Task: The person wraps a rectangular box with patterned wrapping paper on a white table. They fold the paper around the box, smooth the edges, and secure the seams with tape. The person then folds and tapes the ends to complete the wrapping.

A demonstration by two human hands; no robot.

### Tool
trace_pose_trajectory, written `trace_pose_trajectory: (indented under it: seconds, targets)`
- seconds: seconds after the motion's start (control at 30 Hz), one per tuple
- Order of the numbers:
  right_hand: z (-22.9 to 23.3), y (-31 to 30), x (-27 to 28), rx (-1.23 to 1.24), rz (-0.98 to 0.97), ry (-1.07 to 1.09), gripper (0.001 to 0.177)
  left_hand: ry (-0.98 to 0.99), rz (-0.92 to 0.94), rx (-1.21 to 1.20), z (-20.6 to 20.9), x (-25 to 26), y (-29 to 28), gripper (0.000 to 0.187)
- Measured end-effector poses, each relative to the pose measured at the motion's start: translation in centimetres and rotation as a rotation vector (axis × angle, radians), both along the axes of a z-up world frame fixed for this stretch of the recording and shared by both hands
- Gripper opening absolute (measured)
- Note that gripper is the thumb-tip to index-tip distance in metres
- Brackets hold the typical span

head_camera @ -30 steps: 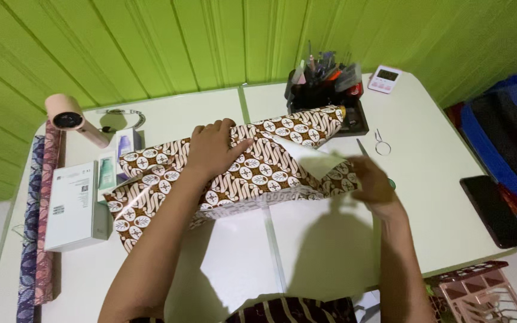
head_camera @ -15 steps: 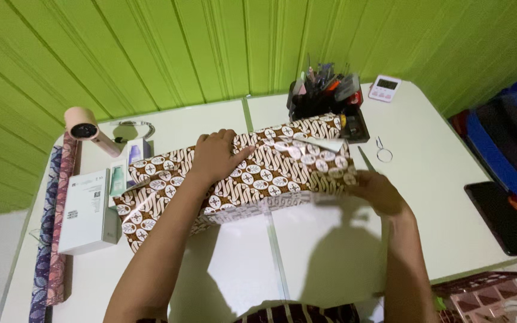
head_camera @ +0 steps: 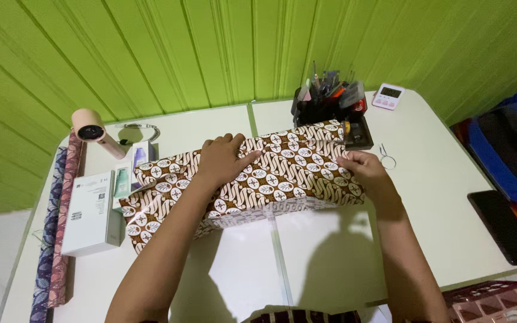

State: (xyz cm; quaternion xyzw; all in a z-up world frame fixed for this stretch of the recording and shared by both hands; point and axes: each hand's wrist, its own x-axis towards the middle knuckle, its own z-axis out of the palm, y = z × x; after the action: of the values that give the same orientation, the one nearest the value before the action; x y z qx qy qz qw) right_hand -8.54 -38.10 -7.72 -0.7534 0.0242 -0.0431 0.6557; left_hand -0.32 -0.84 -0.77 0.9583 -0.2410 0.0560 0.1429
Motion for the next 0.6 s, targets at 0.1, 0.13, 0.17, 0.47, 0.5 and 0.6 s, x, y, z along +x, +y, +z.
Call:
trace_pose_trajectory:
  seconds: [0.1, 0.13, 0.17, 0.47, 0.5, 0.6]
  targets:
    - [1.0, 0.4, 0.3, -0.01, -0.075, -0.001, 0.048, -0.014, 0.011, 0.001, -0.2, 0.2, 0.0, 0.074]
    - [1.5, 0.6, 0.8, 0.001, -0.119, 0.005, 0.059, -0.021, 0.004, -0.004, -0.3, 0.3, 0.0, 0.075]
    - [2.2, 0.8, 1.7, -0.076, -0.128, 0.077, 0.058, -0.028, -0.002, -0.01, -0.3, 0.5, 0.0, 0.075]
    - [3.4, 2.4, 3.7, 0.112, -0.059, 0.069, 0.036, -0.063, -0.008, -0.019, -0.4, 0.6, 0.1, 0.076]
    - [3.3, 2.2, 3.7, 0.129, -0.04, 0.05, 0.035, -0.087, -0.015, -0.031, -0.4, 0.6, 0.1, 0.076]
    - [3.0, 1.3, 3.9, 0.175, -0.016, 0.067, 0.03, -0.033, -0.003, -0.004, -0.3, 0.6, 0.1, 0.076]
